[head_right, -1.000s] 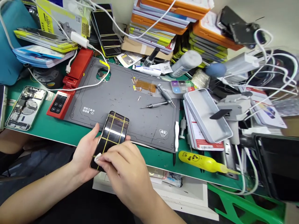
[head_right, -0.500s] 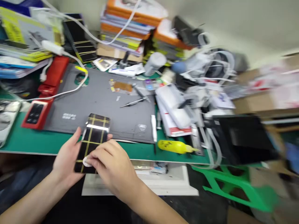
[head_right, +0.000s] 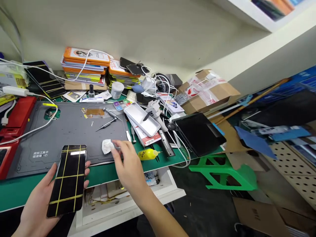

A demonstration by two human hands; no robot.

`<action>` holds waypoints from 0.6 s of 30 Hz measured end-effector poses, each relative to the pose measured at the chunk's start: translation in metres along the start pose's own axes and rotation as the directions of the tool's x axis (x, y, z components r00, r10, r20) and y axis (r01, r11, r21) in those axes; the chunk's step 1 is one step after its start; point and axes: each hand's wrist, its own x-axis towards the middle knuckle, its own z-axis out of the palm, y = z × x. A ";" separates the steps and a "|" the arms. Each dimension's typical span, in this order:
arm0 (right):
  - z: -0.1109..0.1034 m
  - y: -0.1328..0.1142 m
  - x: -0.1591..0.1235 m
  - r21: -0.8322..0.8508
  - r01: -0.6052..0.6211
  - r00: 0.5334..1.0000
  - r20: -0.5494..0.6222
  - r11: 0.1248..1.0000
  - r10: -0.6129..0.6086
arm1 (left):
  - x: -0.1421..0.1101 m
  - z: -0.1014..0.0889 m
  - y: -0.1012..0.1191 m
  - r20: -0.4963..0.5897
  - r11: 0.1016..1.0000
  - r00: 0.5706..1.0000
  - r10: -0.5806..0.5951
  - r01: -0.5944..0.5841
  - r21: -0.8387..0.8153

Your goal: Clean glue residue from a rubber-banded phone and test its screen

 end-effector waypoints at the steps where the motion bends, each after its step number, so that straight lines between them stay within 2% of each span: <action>1: 0.003 -0.004 0.002 -0.024 0.001 1.000 0.016 1.000 -0.001 | 0.000 -0.001 0.000 0.007 1.000 1.000 0.010 -0.010 -0.003; 4: 0.011 -0.012 0.010 -0.025 0.010 0.997 0.071 1.000 -0.008 | 0.000 -0.003 0.000 0.019 1.000 1.000 0.018 -0.017 -0.014; 9: 0.009 -0.014 0.016 0.118 -0.012 0.981 0.195 0.993 -0.012 | -0.001 -0.007 0.001 0.035 0.999 0.999 -0.025 0.026 -0.025; 14: 0.001 -0.007 0.021 0.005 0.004 0.991 0.136 1.000 -0.004 | 0.000 -0.011 0.000 0.093 0.997 0.995 -0.036 0.042 -0.069; 18: 0.005 -0.011 0.019 -0.073 0.044 0.998 0.049 0.996 -0.040 | 0.000 -0.015 0.000 0.130 0.996 0.991 -0.037 0.047 -0.079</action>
